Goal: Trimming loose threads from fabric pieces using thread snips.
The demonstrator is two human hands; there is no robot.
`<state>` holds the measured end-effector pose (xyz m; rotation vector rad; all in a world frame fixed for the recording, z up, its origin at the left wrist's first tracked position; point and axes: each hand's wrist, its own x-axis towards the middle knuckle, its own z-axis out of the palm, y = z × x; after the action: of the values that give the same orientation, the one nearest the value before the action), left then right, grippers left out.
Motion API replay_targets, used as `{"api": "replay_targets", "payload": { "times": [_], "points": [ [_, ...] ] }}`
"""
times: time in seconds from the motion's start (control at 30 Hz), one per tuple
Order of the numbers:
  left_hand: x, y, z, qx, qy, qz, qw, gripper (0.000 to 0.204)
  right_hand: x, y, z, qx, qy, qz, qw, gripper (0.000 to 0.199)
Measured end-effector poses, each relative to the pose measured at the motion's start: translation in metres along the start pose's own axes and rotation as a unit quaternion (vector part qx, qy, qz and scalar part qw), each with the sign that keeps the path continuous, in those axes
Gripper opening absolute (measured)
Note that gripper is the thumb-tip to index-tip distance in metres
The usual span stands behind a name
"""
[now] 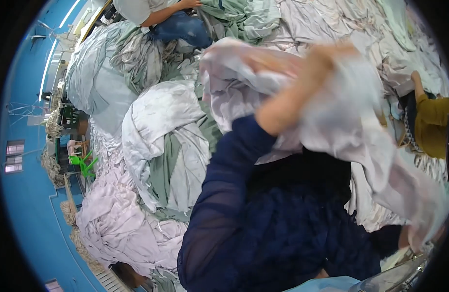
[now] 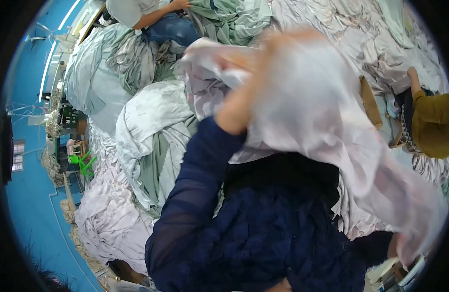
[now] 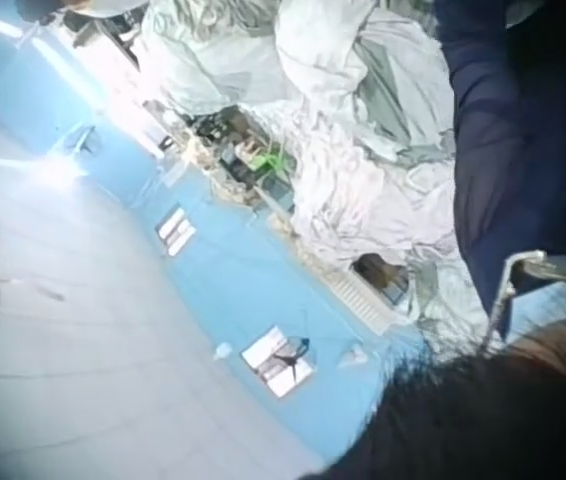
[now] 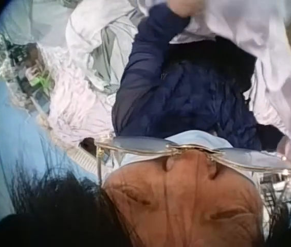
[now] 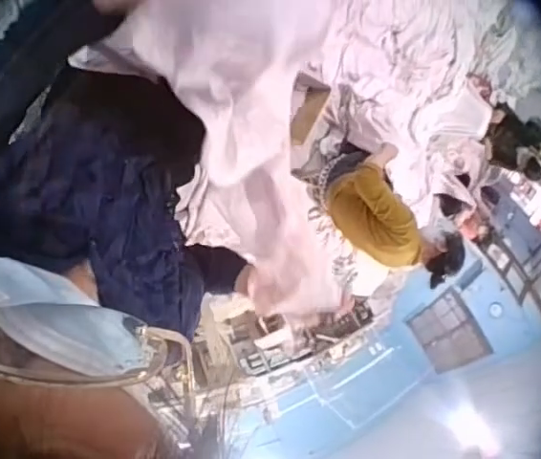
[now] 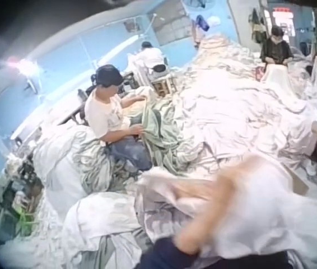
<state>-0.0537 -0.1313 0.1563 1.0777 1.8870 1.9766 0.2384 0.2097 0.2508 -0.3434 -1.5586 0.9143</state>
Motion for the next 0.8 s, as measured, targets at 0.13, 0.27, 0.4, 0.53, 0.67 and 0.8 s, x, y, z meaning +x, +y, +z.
{"api": "replay_targets", "payload": {
  "times": [0.13,0.27,0.4,0.53,0.67,0.8],
  "points": [
    [0.011,0.010,0.122,0.319,-0.053,0.077,0.943,0.019,-0.041,0.025,0.080,0.016,-0.285,0.147,0.947,0.040],
    [-0.048,-0.045,0.143,0.352,-0.067,0.035,0.933,0.025,-0.134,0.095,0.137,-0.001,-0.411,0.218,0.885,0.034],
    [-0.070,-0.058,0.120,0.372,-0.139,0.032,0.917,0.020,-0.191,0.093,0.137,0.093,-0.428,0.384,0.813,0.030],
    [-0.065,-0.054,0.083,0.355,-0.159,0.049,0.920,0.016,-0.201,0.077,0.126,0.052,-0.481,0.260,0.836,0.040],
    [-0.042,-0.025,0.029,0.513,-0.104,0.137,0.841,0.017,-0.182,0.080,0.093,-0.104,-0.421,0.150,0.889,0.037],
    [-0.026,-0.023,-0.059,0.557,0.124,0.214,0.793,0.020,-0.117,0.058,0.083,-0.168,-0.260,-0.040,0.950,0.026]
  ]
}}
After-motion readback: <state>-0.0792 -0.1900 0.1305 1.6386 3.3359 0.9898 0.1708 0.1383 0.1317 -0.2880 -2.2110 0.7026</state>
